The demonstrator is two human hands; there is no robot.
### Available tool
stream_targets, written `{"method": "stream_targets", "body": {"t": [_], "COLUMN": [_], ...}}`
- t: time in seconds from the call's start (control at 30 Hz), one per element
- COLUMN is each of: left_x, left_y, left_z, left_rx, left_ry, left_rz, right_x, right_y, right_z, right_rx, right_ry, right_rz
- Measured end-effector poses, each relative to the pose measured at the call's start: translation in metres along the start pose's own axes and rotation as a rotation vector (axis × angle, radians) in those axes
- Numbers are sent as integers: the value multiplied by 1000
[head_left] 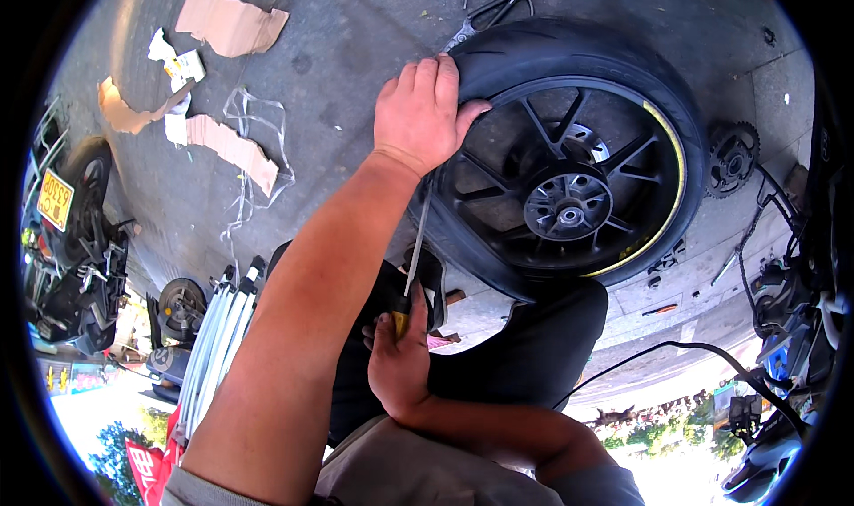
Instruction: The person removes a motorcycle tire from a rim and installs a new tire using a tire lever and their hands.
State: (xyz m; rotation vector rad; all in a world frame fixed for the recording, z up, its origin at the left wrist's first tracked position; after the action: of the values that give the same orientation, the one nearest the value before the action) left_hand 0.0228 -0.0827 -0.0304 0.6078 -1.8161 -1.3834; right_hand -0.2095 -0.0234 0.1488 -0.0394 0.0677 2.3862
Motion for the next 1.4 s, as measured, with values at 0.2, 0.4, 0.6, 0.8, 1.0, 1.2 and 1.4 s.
{"method": "stream_targets", "body": {"t": [0.2, 0.4, 0.6, 0.8, 1.0, 1.2, 1.4], "left_x": [0, 0, -3, -5, -3, -7, -12], "left_y": [-6, -12, -11, -8, -7, -6, -3], "left_z": [4, 6, 10, 5, 6, 9, -2], "left_rx": [-14, -10, 15, -2, -39, -51, -119], "left_ry": [5, 20, 28, 49, 132, 222, 238], "left_rz": [19, 38, 42, 21, 32, 103, 118], "right_x": [26, 3, 34, -52, -102, -227, -272], "right_y": [-18, -36, 17, 122, 239, 185, 145], "right_z": [0, -2, -11, -8, 73, 32, 33], "right_rx": [-39, -48, -171, -196, -71, 153, 291], "right_ry": [-96, 296, -72, -47, 202, 833, 1022], "right_rz": [-114, 194, 157, 642, 908, 1161, 1331]}}
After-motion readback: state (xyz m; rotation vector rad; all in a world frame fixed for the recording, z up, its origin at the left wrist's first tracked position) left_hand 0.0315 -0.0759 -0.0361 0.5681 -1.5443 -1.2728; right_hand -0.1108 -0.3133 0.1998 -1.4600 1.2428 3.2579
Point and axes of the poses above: each hand's wrist, its own z-axis away from the middle knuckle, its own y-axis out of the back of the hand, x = y × z, the point moved 6 cm from there along -z, towards the middle knuckle, and after that the axes turned 7 degrees about x, right-handed, at the moved point
